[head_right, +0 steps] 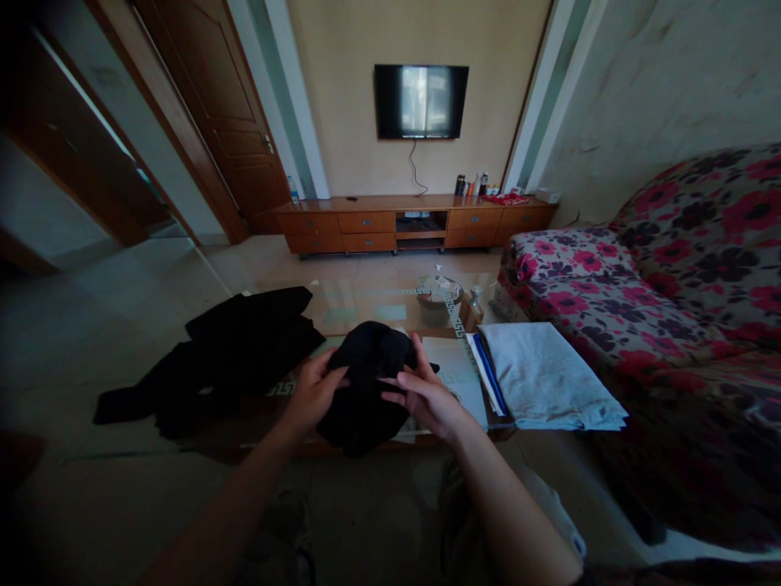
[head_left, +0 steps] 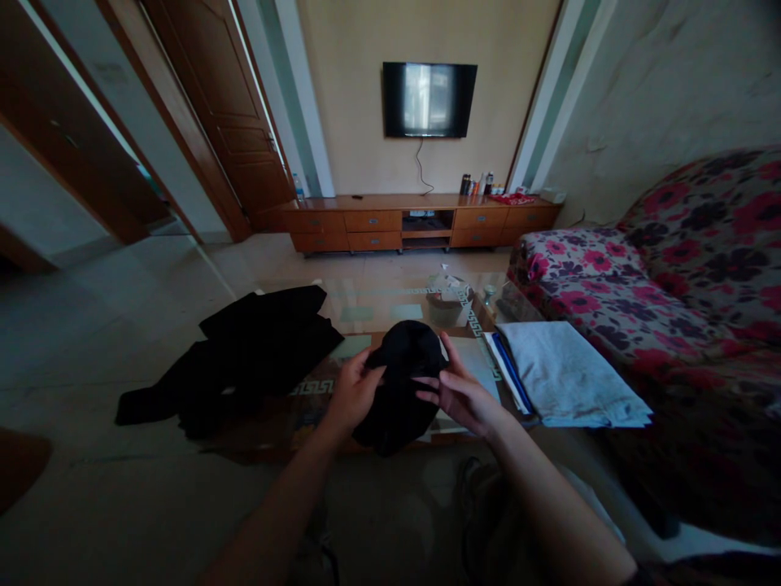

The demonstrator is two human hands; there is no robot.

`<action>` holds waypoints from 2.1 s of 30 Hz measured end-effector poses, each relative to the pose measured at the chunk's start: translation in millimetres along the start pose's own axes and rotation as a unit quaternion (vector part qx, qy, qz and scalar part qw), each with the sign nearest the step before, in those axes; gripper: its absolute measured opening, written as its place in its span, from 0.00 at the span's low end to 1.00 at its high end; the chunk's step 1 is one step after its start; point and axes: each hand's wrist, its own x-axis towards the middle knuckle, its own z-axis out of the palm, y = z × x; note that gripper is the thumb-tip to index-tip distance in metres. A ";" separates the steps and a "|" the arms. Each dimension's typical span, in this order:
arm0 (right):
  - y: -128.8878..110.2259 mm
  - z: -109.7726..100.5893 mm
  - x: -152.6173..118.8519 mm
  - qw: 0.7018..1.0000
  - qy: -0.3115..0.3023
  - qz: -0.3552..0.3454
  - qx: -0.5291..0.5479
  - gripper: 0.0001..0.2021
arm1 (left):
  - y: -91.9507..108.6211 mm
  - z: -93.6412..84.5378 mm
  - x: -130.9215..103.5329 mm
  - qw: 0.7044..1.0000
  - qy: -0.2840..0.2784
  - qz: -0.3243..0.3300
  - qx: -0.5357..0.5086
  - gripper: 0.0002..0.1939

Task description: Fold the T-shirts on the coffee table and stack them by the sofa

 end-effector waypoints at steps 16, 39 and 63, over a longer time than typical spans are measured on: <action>19.0 -8.0 20.5 0.964 0.181 -0.120 -0.156 0.12 | 1.4 13.3 -9.3 0.995 -0.068 -0.060 -0.042 0.18; 9.4 -17.6 17.8 0.949 0.284 -0.120 -0.069 0.22 | -24.6 -7.3 15.2 0.982 0.150 -0.109 -0.046 0.13; 13.4 -36.4 21.1 0.907 0.362 -0.184 -0.109 0.16 | -42.2 -36.9 6.6 0.834 -0.072 -0.004 0.547 0.13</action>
